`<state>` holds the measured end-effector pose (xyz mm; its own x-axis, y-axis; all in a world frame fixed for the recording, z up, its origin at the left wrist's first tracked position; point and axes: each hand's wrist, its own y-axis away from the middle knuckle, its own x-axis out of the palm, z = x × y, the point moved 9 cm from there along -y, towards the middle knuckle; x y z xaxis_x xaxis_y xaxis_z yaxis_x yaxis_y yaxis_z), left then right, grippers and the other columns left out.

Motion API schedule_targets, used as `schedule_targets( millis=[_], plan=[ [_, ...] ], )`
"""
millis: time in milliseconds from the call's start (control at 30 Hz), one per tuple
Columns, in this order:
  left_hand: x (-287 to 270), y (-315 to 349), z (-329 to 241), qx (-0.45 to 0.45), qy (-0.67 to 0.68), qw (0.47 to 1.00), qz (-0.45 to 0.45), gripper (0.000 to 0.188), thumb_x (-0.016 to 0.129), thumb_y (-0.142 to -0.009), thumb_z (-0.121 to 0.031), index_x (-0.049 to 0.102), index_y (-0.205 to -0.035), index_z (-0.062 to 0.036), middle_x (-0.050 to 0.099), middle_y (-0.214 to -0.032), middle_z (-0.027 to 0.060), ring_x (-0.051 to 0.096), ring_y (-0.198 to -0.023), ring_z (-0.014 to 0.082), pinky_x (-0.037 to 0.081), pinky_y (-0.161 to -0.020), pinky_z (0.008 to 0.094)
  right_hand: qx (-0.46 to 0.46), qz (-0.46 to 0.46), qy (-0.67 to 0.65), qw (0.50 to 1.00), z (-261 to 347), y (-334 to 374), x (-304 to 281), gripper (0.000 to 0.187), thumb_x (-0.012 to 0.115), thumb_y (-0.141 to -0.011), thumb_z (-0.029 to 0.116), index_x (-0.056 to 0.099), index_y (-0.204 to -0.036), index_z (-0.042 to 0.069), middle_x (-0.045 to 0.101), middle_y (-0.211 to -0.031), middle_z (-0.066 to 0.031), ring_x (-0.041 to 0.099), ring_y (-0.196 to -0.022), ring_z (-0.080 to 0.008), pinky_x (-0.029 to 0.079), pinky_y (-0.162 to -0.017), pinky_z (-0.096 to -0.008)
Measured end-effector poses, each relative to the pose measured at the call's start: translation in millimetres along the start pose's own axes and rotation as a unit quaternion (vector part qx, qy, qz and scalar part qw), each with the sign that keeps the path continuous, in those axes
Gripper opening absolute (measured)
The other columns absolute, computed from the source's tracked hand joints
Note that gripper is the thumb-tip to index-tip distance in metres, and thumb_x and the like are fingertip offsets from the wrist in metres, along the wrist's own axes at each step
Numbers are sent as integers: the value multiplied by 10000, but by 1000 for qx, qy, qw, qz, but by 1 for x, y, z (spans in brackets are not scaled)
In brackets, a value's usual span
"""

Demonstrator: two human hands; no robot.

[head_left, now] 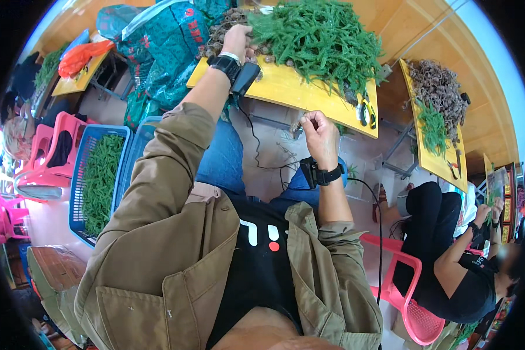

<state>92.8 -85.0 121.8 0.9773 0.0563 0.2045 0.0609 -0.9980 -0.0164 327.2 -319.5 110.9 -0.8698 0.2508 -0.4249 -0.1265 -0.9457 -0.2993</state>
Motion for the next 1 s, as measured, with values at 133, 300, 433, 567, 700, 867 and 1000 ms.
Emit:
schedule_targets(
  millis=[133,300,433,567,700,867,1000],
  plan=[
    [-12,3,18,-50,116,992,22,180,536,-858,-217,565,-962,-73,606,-754,125,581,-600,226,461,-483,324,12,14,21,1000,-1,4,9,157,648,-858,167,613,-839,16,588,-672,-6,522,-625,-79,435,-597,-247],
    [-12,-7,32,-88,126,983,97,246,538,-850,-228,535,-1043,-75,638,-789,159,616,-645,268,495,-539,367,-3,12,-5,1000,-1,5,18,144,648,-863,157,621,-849,16,585,-675,3,515,-625,-74,437,-600,-242],
    [-3,-3,-11,228,-479,847,-19,266,558,-837,-225,527,-1036,-52,654,-837,214,647,-706,319,522,-635,410,-4,24,-2,1000,0,5,22,142,649,-867,153,622,-851,14,581,-675,9,510,-625,-69,437,-601,-238],
    [-4,-11,-22,218,-414,883,-18,227,566,-843,-217,527,-1003,-61,651,-818,202,640,-685,310,511,-610,412,-7,27,-1,1000,-2,3,19,145,648,-868,153,622,-847,13,582,-676,10,508,-625,-67,438,-601,-238],
    [-8,-24,-32,201,-326,924,-14,179,576,-851,-206,526,-959,-73,647,-794,186,631,-657,298,498,-577,415,-7,22,8,1000,-9,0,16,144,646,-870,150,621,-845,10,595,-687,5,518,-631,-68,440,-600,-241],
    [-16,-50,14,-100,44,986,126,103,568,-878,-199,499,-900,-125,546,-651,69,486,-495,192,381,-429,345,-22,32,43,998,2,0,21,142,647,-868,146,620,-846,8,608,-684,-12,533,-631,-70,440,-594,-246],
    [3,-27,-2,-116,183,971,100,150,504,-933,-181,429,-804,-177,362,-556,-9,315,-446,118,252,-404,278,-11,20,27,999,-4,-4,18,146,651,-862,146,619,-836,6,604,-671,-29,537,-622,-76,439,-590,-251]
  ],
)
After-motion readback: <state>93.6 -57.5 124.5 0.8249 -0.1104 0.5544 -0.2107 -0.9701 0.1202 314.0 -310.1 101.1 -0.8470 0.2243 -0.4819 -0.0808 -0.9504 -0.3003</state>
